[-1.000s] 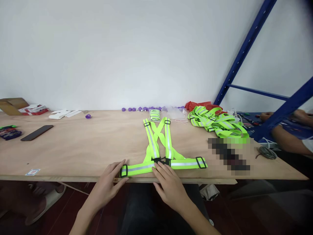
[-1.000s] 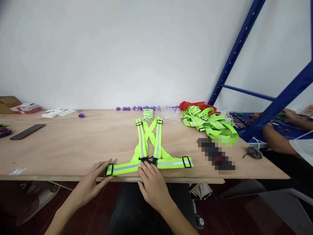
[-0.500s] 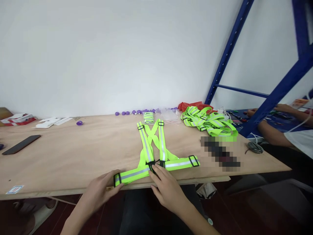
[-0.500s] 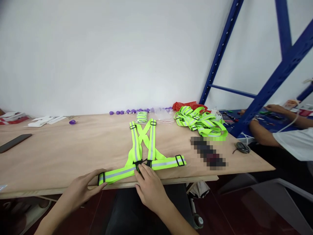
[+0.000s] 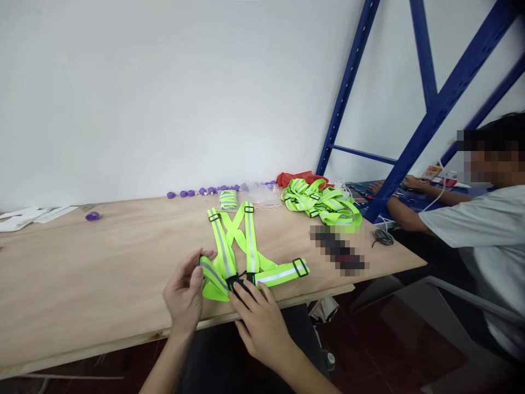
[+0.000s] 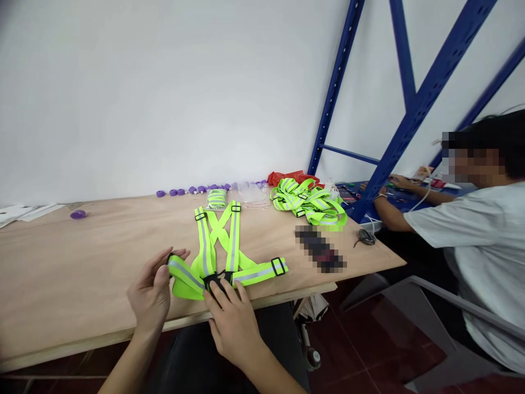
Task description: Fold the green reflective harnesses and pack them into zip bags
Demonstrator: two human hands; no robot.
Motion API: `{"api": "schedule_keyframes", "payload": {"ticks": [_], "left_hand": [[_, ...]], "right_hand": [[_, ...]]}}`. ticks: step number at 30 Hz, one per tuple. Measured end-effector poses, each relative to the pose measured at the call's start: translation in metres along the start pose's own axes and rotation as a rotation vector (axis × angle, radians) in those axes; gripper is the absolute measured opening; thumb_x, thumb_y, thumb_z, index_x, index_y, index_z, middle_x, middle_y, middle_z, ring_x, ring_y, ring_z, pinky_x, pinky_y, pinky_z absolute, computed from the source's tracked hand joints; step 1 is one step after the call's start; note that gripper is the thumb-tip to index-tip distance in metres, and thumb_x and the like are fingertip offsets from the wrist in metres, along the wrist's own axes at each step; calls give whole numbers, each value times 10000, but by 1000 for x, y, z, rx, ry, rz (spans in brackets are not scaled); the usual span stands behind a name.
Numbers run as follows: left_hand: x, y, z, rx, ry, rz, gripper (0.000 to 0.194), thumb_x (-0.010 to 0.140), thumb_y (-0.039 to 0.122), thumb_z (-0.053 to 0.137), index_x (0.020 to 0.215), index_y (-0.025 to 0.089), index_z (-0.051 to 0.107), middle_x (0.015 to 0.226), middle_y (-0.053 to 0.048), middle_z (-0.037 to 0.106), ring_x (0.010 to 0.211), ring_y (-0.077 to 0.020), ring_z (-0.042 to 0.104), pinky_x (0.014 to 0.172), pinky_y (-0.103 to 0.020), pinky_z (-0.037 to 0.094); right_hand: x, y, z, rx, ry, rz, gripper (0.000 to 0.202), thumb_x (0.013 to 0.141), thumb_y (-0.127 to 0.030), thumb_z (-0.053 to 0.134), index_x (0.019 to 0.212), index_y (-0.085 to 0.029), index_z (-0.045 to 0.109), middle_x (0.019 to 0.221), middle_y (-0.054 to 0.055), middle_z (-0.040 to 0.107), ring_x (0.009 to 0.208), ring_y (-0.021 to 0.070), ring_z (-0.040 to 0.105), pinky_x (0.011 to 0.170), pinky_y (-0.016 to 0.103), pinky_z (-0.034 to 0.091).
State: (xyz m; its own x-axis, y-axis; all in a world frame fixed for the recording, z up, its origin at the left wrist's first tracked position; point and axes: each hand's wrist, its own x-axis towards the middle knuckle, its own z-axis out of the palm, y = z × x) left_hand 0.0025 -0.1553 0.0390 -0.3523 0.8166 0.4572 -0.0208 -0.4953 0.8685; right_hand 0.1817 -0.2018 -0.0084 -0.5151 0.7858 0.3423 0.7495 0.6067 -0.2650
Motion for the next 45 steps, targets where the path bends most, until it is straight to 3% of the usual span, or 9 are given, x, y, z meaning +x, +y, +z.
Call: {"api": "schedule_keyframes", "payload": {"ticks": [6, 11, 15, 18, 25, 29, 33, 38, 45], "left_hand": [[-4, -16, 69, -126, -235, -233, 417, 846, 497, 690, 1068, 144, 691, 1017, -111, 762, 941, -260, 745, 844, -381, 605], [-15, -33, 92, 23, -572, -321, 372, 781, 404, 762, 1053, 158, 700, 1026, -98, 754, 968, -238, 714, 883, -357, 566], [-15, -38, 88, 273, -678, -232, 319, 779, 324, 770, 1057, 187, 693, 1037, -71, 745, 1024, -243, 684, 929, -367, 523], [-17, -38, 84, 398, -760, -128, 390, 765, 313, 790, 1117, 216, 653, 1061, -56, 728, 1043, -247, 669, 914, -361, 518], [-21, -42, 84, 678, -948, 280, 234, 799, 308, 770, 968, 212, 640, 1013, -55, 687, 1014, -245, 648, 1068, -466, 433], [-37, -28, 78, 971, -902, 497, 160, 905, 318, 643, 1001, 194, 671, 1131, -121, 653, 1129, -312, 585, 1078, -559, 377], [-60, -9, 64, 1128, -895, 409, 416, 924, 291, 570, 1322, 171, 556, 1146, -153, 655, 1080, -325, 601, 954, -504, 470], [-65, 0, 50, 1083, -894, 357, 364, 914, 289, 580, 1267, 204, 595, 1279, -120, 637, 1223, -345, 536, 1115, -605, 310], [-68, -4, 39, 1136, -851, 328, 416, 905, 243, 573, 1320, 203, 564, 1333, -124, 617, 1213, -350, 553, 1079, -561, 390]], "right_hand": [[-4, 1, 9, 24, 53, 28, 525, 968, -327, 507, 1477, -219, 439, 1482, 111, 503, 1415, 260, 393, 1201, 491, 283], [-7, 1, 10, 213, 144, 28, 460, 898, -230, 568, 1354, -173, 554, 1386, 115, 588, 1360, 280, 455, 1183, 485, 336], [-24, 27, -11, 383, 392, 41, 308, 910, -126, 466, 1108, -232, 677, 1098, 94, 683, 1065, 215, 651, 923, 342, 559], [-41, 72, -44, 200, 526, 113, 266, 918, -187, 533, 1124, -258, 686, 1069, 103, 678, 1043, 251, 656, 920, 408, 550], [-37, 147, -85, 89, 0, 176, 459, 829, -288, 699, 1280, -246, 622, 1276, 95, 661, 1214, 270, 582, 1019, 463, 490], [-29, 150, -86, 187, -19, 193, 383, 796, -261, 726, 1173, -230, 664, 1192, 90, 679, 1144, 272, 601, 985, 459, 494], [-27, 143, -93, 274, 15, 230, 339, 787, -300, 737, 1112, -236, 666, 1130, 72, 658, 1055, 260, 604, 933, 425, 506], [-23, 128, -96, 561, 31, 369, 413, 783, -405, 734, 1135, -217, 628, 792, -5, 593, 664, 165, 564, 589, 284, 504], [-2, 119, -85, 995, 66, 392, 511, 751, -489, 781, 1119, -227, 541, 986, 54, 661, 966, 213, 656, 827, 342, 548]]}}
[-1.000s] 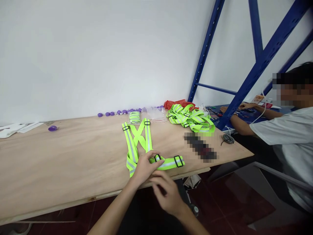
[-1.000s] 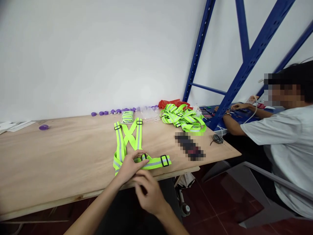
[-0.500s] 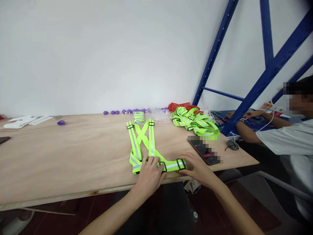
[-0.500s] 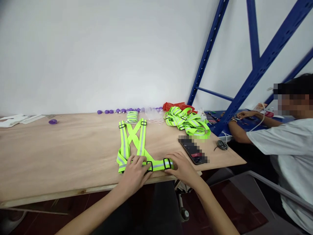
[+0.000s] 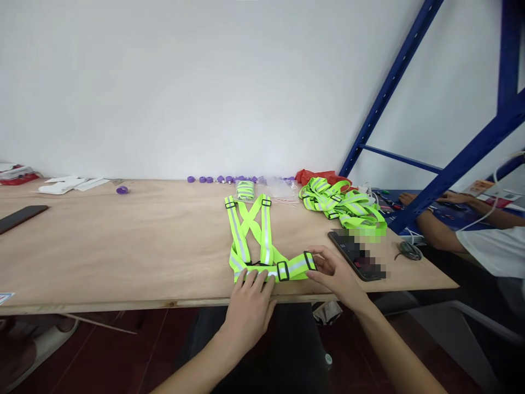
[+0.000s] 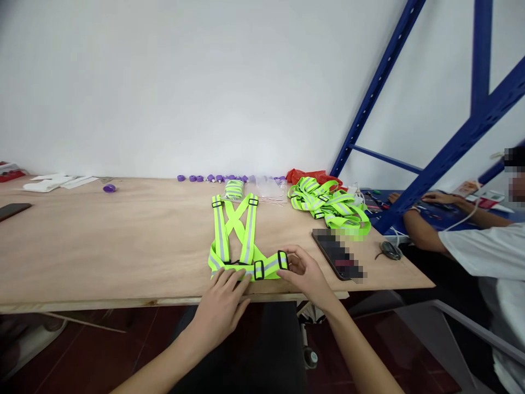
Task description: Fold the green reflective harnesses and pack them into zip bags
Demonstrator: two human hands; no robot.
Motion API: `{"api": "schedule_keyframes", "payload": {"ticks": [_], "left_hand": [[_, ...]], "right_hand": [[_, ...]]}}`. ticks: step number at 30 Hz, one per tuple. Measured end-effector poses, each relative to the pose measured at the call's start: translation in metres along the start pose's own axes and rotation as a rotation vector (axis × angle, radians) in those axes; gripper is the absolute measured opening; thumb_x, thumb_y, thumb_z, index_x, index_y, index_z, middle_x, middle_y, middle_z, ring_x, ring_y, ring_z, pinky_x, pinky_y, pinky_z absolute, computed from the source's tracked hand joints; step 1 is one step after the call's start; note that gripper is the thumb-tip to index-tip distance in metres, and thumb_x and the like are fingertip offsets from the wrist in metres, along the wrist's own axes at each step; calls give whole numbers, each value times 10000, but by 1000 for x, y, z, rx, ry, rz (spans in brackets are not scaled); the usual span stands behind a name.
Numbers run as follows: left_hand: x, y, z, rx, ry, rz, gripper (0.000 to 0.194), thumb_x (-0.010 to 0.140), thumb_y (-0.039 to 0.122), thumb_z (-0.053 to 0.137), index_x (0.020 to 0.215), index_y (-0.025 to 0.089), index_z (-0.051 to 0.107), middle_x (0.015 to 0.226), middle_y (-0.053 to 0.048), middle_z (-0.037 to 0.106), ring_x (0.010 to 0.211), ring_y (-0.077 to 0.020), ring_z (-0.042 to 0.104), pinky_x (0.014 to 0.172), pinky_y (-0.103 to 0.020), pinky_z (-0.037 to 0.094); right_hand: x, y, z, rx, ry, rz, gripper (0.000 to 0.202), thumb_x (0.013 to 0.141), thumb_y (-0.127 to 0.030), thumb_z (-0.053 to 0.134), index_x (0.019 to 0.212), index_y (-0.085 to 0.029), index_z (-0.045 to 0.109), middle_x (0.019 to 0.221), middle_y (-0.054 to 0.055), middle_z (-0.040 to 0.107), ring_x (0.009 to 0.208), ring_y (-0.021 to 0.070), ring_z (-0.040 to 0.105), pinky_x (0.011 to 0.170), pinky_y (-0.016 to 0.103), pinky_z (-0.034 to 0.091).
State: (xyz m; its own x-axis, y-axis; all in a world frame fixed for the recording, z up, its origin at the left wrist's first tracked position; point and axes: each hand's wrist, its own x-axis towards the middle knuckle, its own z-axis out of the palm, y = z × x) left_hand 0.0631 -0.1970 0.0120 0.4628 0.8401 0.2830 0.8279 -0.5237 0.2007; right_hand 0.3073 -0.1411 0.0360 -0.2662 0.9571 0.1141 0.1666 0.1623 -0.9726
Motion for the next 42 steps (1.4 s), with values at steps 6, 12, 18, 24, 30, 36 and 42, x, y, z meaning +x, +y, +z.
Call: {"api": "schedule_keyframes", "payload": {"ticks": [6, 12, 18, 24, 30, 36, 42], "left_hand": [[-8, 2, 10, 25, 26, 21, 396, 902, 238, 547, 1281, 127, 573, 1342, -174, 616, 1294, -370, 521, 1076, -525, 408], [-8, 14, 16, 126, 9, -22, 386, 857, 257, 607, 1202, 86, 629, 1160, -216, 688, 1136, -383, 618, 996, -560, 465], [-14, 13, 18, 55, 55, -48, 364, 849, 204, 625, 1187, 71, 655, 1119, -191, 712, 1092, -371, 647, 955, -546, 517], [-28, -15, -2, -508, 270, 85, 262, 920, 103, 527, 1120, 191, 671, 1064, -72, 740, 986, -202, 697, 890, -309, 564], [-38, -46, -22, -449, 618, 93, 146, 900, 89, 576, 796, 191, 585, 706, -14, 636, 659, -149, 597, 640, -261, 475], [-41, -46, -6, -250, 472, -197, 328, 730, 387, 796, 782, 217, 521, 723, -2, 577, 676, -205, 576, 609, -304, 450], [-26, -38, 14, -330, 282, -461, 548, 658, 429, 801, 1075, 187, 541, 1012, -95, 651, 972, -344, 642, 808, -459, 510]], "right_hand": [[29, -27, 54, 75, -100, -65, 518, 692, -456, 822, 1070, -233, 547, 956, 17, 645, 879, 179, 649, 775, 310, 546], [48, -47, 112, -73, -337, -156, 438, 670, -296, 842, 1023, -211, 597, 873, -29, 575, 779, 132, 569, 684, 242, 483], [61, -31, 131, -197, -409, -112, 489, 613, -330, 891, 987, -199, 605, 820, -48, 500, 701, 114, 492, 610, 229, 420], [66, -17, 141, -65, -380, -56, 475, 615, -301, 882, 985, -198, 602, 801, -56, 501, 699, 108, 478, 623, 229, 405], [66, -15, 144, -100, -317, -99, 370, 646, -256, 837, 933, -192, 612, 790, -56, 505, 672, 99, 487, 606, 226, 387], [71, -10, 147, 17, -288, 1, 456, 609, -353, 872, 939, -180, 610, 688, -77, 491, 618, 86, 458, 552, 212, 346], [72, -5, 144, 221, -253, 55, 508, 587, -422, 878, 937, -187, 594, 682, -79, 503, 627, 82, 463, 558, 207, 352]]}}
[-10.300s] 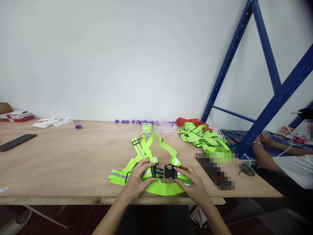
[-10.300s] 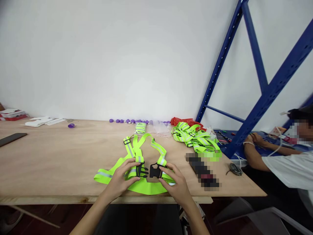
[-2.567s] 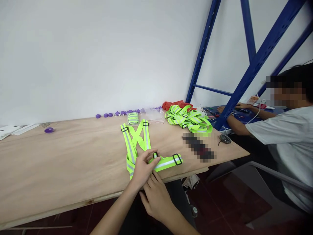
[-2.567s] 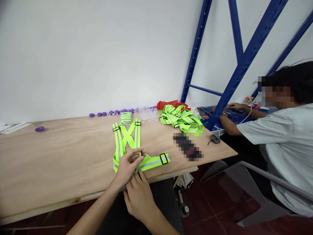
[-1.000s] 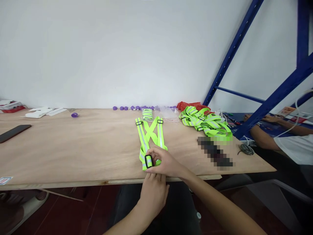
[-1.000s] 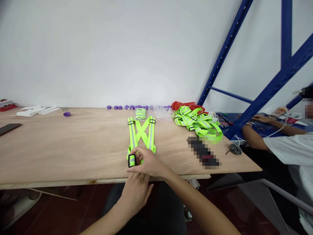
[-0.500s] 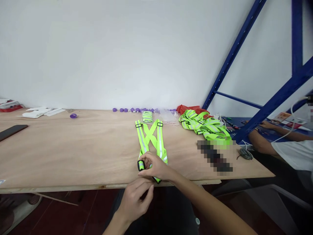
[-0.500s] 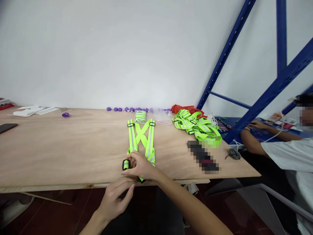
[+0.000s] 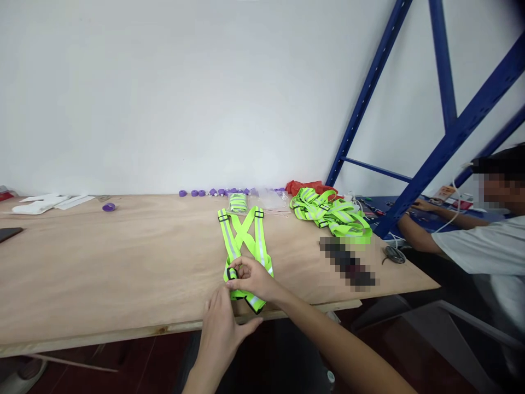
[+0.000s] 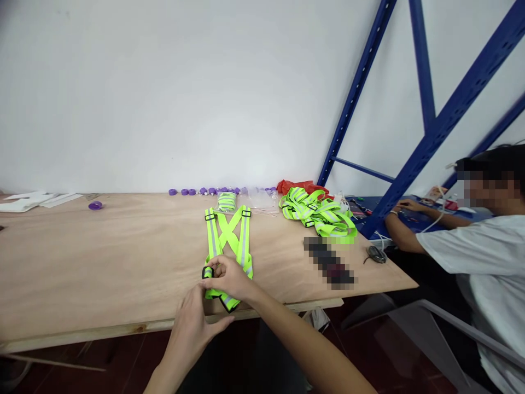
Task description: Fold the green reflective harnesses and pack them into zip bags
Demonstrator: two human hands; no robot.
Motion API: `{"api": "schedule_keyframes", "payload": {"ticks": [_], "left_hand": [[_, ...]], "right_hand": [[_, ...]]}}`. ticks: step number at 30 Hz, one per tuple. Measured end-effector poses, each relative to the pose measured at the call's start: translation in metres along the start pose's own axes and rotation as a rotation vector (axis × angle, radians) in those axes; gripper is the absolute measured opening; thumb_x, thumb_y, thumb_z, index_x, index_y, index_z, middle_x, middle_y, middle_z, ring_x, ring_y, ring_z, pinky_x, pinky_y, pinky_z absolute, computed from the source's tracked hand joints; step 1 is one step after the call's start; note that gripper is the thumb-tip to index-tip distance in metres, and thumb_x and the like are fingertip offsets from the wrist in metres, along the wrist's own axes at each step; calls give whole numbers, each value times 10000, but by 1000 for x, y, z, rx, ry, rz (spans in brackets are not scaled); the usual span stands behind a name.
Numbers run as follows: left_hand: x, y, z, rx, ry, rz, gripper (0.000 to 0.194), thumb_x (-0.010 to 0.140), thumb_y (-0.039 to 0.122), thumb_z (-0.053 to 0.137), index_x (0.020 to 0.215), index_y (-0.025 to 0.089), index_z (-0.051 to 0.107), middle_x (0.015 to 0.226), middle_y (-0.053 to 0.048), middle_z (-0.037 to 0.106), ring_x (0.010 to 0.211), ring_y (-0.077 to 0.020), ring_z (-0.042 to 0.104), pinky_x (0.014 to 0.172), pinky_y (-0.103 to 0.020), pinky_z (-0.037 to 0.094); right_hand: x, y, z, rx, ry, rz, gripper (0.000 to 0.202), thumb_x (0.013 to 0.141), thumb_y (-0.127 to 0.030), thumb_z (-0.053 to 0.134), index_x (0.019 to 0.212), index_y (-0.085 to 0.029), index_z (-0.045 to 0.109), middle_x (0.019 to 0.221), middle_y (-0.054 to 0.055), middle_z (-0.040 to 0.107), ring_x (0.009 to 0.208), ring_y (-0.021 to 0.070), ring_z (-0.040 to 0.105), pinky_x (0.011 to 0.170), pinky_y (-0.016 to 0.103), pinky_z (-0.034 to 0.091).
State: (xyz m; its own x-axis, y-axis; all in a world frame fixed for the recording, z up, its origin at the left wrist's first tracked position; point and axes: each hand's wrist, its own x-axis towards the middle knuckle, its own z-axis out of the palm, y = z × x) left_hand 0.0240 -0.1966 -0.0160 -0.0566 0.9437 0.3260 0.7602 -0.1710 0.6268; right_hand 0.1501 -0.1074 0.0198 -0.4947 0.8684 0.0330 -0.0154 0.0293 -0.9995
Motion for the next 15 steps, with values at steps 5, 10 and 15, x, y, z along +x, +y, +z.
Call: {"api": "schedule_keyframes", "payload": {"ticks": [5, 10, 15], "left_hand": [[14, 1, -7, -168, -87, 109, 308, 855, 413, 658, 1071, 206, 584, 1028, -103, 664, 984, -310, 630, 828, -445, 510], [23, -4, -9, -288, -124, 17, 309, 860, 372, 649, 1113, 209, 578, 1055, -96, 681, 994, -297, 646, 825, -419, 517], [25, -8, -7, -401, -112, -112, 554, 820, 293, 647, 1327, 203, 442, 1157, -109, 688, 982, -283, 695, 754, -368, 549]], "right_hand": [[-6, 4, -7, 68, 31, -34, 518, 612, -387, 872, 1002, -200, 587, 717, -73, 523, 667, 93, 501, 602, 217, 404], [-11, 4, -8, -196, 55, -132, 468, 640, -277, 856, 1049, -208, 638, 841, -34, 584, 754, 121, 546, 686, 248, 457], [-14, 0, -10, -460, -41, -269, 618, 642, -230, 860, 1224, -238, 653, 1165, 49, 631, 1051, 205, 587, 922, 332, 484]]}}
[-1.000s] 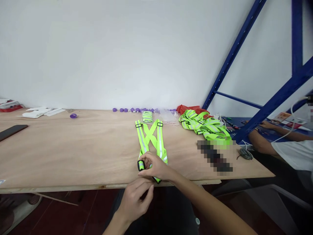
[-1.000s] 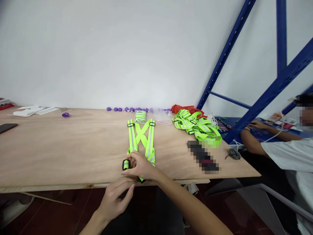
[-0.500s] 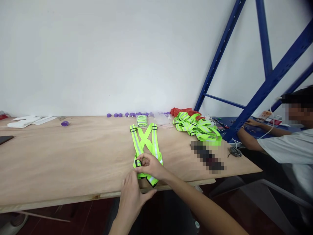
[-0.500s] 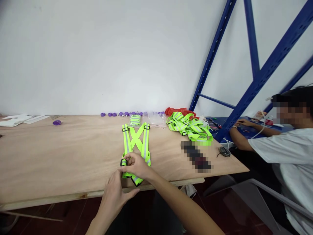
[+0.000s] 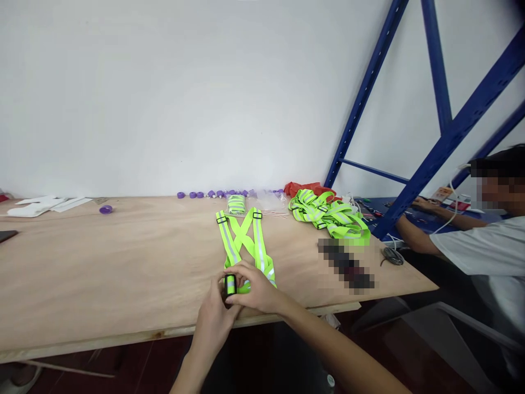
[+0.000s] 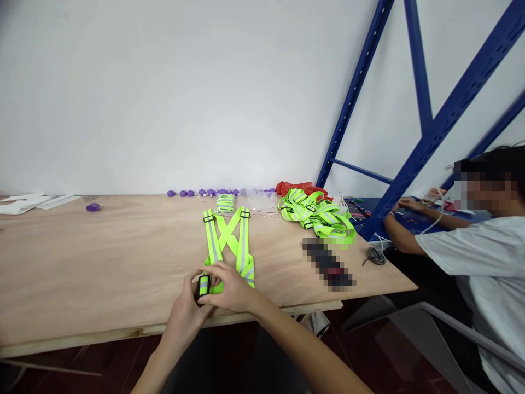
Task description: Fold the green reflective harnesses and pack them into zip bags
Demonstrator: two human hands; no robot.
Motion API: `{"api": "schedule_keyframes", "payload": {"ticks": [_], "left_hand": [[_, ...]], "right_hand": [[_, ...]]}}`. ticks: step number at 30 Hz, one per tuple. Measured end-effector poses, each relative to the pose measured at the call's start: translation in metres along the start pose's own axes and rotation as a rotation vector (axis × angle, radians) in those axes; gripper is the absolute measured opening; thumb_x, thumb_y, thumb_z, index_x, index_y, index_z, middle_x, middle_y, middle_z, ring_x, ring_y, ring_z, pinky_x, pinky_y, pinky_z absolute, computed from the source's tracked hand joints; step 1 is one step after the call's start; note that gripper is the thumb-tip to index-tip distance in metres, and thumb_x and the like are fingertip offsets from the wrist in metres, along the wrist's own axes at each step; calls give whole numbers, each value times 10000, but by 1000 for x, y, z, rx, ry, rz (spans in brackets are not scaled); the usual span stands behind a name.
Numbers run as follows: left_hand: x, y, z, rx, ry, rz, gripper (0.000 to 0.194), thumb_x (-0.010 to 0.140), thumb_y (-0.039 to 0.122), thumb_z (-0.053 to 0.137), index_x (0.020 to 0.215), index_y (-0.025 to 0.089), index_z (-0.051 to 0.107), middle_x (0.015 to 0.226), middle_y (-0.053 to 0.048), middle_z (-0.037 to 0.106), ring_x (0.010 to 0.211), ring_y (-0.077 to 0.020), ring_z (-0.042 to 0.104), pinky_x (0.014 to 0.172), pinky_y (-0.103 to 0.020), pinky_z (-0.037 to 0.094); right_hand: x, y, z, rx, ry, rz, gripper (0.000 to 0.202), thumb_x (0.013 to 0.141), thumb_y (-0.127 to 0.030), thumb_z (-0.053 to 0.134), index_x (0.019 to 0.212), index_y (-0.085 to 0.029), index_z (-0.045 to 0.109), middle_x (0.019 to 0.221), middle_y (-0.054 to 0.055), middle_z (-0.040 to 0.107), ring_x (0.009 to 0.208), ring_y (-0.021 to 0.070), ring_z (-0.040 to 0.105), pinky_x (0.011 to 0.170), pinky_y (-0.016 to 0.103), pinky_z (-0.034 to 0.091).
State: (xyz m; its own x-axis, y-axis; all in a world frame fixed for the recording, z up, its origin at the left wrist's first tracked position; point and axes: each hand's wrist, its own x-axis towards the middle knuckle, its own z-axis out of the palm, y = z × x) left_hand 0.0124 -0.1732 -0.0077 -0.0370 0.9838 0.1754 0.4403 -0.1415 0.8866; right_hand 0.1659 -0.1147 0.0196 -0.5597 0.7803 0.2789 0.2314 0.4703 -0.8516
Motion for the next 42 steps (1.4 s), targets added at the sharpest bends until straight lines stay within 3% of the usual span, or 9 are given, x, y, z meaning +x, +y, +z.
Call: {"api": "schedule_keyframes", "payload": {"ticks": [3, 8, 17, 21, 26, 29, 35, 38, 42], "left_hand": [[-2, 0, -6, 18, -11, 45, 668, 817, 259, 650, 1424, 222, 372, 1209, -109, 678, 1027, -274, 694, 798, -374, 565], [-2, -3, -28, 121, -76, 288, 537, 880, 286, 639, 1399, 275, 504, 1415, -93, 557, 1280, -266, 564, 1025, -407, 503], [-1, -1, -47, 296, -143, 325, 358, 937, 290, 579, 1290, 292, 635, 1238, -71, 671, 1123, -248, 636, 983, -415, 524], [-2, -5, -44, 408, -83, 371, 239, 911, 279, 609, 1123, 281, 718, 1181, -76, 684, 1087, -268, 637, 936, -440, 538], [-10, -11, -25, 399, -10, 454, 269, 936, 201, 518, 1131, 238, 698, 1180, -101, 687, 1080, -259, 659, 913, -414, 567], [-20, -8, -11, 346, 23, 409, 350, 955, 172, 453, 1253, 242, 622, 1229, -95, 678, 1098, -240, 672, 890, -375, 590], [-34, -1, 2, 333, 25, 323, 567, 960, 133, 401, 1502, 296, 360, 1403, -113, 578, 1142, -234, 666, 796, -319, 611], [-35, 0, 2, 473, 0, 343, 615, 946, 105, 395, 1524, 309, 339, 1478, -130, 507, 1127, -267, 671, 775, -359, 616], [-39, 2, -2, 591, -6, 443, 581, 925, 74, 434, 1459, 303, 457, 1303, -94, 644, 1133, -286, 641, 938, -483, 557]], "right_hand": [[-2, 2, -2, -47, -89, -29, 718, 719, -196, 800, 1392, -235, 553, 1275, 82, 607, 1119, 211, 582, 996, 359, 466], [-5, 6, 0, -88, -74, -52, 666, 748, -204, 778, 1377, -220, 561, 1207, 79, 639, 1011, 198, 613, 938, 358, 507], [-15, 1, 3, -299, 4, -201, 377, 833, -119, 615, 1200, -198, 587, 1150, 85, 599, 1150, 214, 561, 1008, 373, 469], [-34, 8, 9, -607, 156, -179, 201, 894, -256, 649, 1086, -204, 678, 1125, 122, 634, 1142, 281, 555, 1025, 490, 435], [-59, 9, 6, -729, 54, -109, 615, 865, -364, 697, 1423, -204, 496, 1485, 183, 471, 1373, 358, 415, 1106, 589, 366], [-68, 10, 6, -665, 34, -111, 744, 864, -294, 667, 1517, -158, 337, 1548, 192, 391, 1451, 315, 337, 1150, 520, 373], [-72, 13, 6, -664, 41, -125, 710, 913, -206, 563, 1556, -171, 264, 1588, 170, 333, 1488, 285, 280, 1156, 477, 395], [-71, 13, 1, -729, -20, -142, 671, 945, -154, 472, 1573, -166, 236, 1586, 152, 346, 1483, 264, 296, 1162, 457, 395], [-77, 14, -5, -821, -111, -195, 670, 911, -56, 411, 1558, -182, 298, 1549, 119, 425, 1454, 253, 357, 1164, 471, 391]]}}
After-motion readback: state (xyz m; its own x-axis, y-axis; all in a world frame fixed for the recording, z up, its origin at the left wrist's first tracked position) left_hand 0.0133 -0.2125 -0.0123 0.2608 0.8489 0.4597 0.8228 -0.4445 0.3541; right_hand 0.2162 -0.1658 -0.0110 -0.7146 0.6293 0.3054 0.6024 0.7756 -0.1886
